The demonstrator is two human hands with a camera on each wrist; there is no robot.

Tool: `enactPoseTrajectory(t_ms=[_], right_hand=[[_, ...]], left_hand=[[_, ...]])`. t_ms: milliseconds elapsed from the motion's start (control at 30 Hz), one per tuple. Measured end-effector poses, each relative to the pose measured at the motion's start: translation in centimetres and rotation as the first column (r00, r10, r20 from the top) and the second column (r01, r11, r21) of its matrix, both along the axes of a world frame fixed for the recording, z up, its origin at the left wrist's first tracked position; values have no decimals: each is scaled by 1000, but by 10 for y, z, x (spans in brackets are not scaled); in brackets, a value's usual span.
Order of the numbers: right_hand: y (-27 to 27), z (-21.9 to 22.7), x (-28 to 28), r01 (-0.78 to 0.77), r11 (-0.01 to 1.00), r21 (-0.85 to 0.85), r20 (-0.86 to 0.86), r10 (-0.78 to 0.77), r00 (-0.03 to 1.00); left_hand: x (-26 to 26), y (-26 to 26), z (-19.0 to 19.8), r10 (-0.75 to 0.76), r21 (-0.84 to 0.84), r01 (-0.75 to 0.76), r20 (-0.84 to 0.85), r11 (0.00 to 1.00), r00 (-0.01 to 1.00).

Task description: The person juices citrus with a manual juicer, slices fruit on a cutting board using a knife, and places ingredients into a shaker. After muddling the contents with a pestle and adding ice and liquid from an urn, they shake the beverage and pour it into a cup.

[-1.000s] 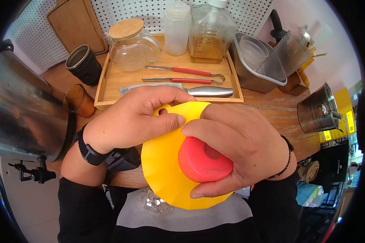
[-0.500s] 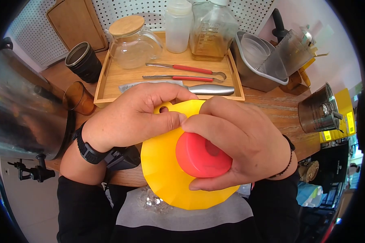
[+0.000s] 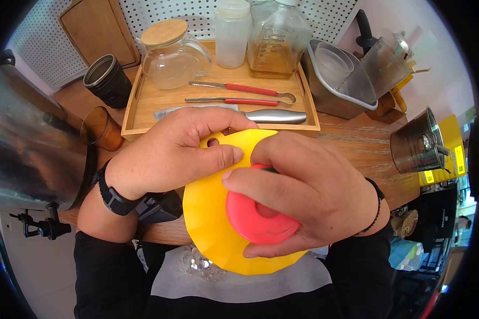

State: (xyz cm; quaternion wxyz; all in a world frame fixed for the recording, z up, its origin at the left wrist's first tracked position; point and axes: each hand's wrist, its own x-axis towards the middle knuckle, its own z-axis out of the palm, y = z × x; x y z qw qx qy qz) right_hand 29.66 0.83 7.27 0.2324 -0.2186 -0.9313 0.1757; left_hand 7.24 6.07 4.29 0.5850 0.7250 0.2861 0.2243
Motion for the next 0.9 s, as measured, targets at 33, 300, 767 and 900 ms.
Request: enactPoseTrajectory(t_ms=[33,300,767,900], right_hand=[[1,0,0,2,1000,1,-1,-2,1000],[9,4,7,-170,984,-47,-105,165,981],[1,12,6,53,998,-31,105,-50,993],[7,8,7,-31,998,-54,-22,30,999]], left_hand=[[0,1,-2,-5,15,5,19,1000,1000],[-1,0,1,-6,-44,6,11,999,1000],[1,1,-8,6,68,-11,82,998,997],[1,1,-8,15,78,-24,109,997,994]])
